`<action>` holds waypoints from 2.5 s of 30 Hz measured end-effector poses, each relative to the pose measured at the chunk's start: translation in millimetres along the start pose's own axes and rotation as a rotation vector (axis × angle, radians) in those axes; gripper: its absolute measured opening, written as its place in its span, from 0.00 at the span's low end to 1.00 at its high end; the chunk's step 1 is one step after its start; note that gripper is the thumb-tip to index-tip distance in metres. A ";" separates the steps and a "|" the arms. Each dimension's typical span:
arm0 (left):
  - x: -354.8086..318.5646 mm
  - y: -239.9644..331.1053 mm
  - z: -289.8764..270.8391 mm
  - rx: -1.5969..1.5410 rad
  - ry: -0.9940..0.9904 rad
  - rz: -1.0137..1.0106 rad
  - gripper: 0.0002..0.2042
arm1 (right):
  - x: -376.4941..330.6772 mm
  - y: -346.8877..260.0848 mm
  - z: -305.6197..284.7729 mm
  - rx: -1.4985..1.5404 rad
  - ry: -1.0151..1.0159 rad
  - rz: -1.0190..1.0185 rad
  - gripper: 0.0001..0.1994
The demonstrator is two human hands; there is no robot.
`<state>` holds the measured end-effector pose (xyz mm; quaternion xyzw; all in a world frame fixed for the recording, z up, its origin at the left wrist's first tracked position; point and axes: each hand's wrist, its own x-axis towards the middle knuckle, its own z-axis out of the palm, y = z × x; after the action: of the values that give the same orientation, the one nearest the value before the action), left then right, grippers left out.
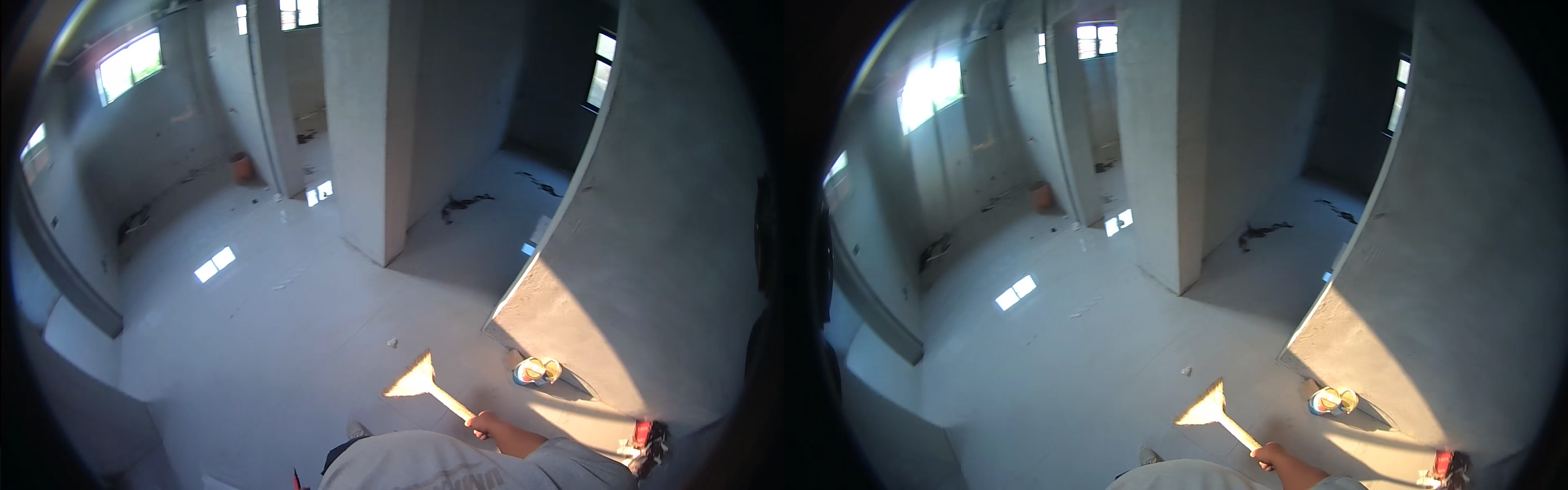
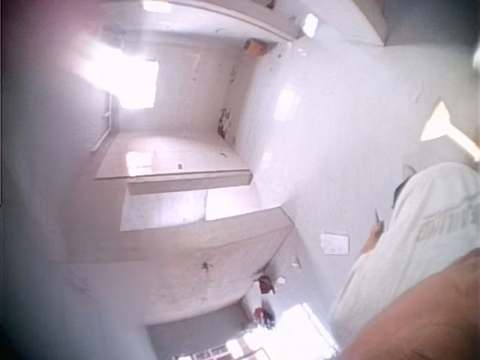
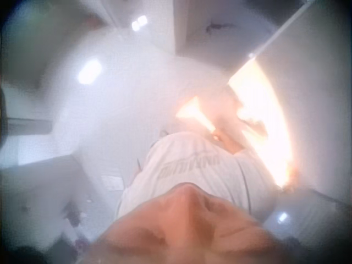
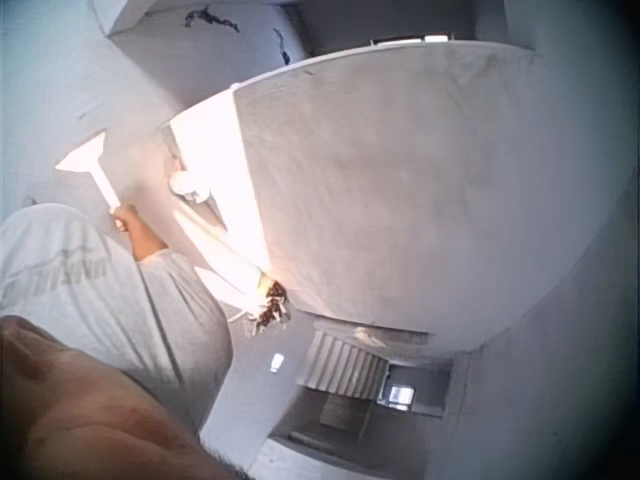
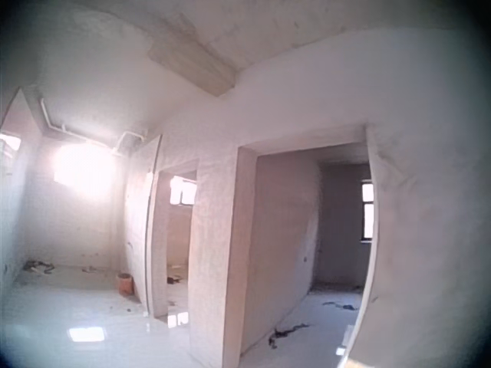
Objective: The person sweeps debris on a tiled floor using a traditional straw broom, gathering scattered pieces into a pile. The person moves across the room and down a staircase, continuing to sweep debris into a consolidated pile.
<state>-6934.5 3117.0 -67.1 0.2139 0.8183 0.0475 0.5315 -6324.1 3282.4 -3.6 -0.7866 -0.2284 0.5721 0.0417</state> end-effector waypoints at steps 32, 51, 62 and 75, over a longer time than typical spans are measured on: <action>235.2 942.5 123.9 0.476 -0.234 0.298 0.10 | 327.1 -367.5 -338.8 0.621 -0.095 0.062 0.11; 235.3 1623.5 431.7 0.628 -0.308 0.652 0.12 | 474.6 -546.4 -479.5 0.882 0.332 0.355 0.23; 257.5 1677.1 543.6 1.059 -0.374 0.620 0.13 | 579.7 -561.3 -771.5 0.863 0.159 0.380 0.17; 288.9 1969.6 759.6 0.926 -0.373 0.479 0.14 | 684.0 -622.5 -982.8 1.388 0.407 0.538 0.14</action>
<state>-5767.8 4899.6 -38.6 0.6099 0.5743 -0.2364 0.4923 -5450.0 4308.6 -66.5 -0.6985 0.3938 0.4188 0.4261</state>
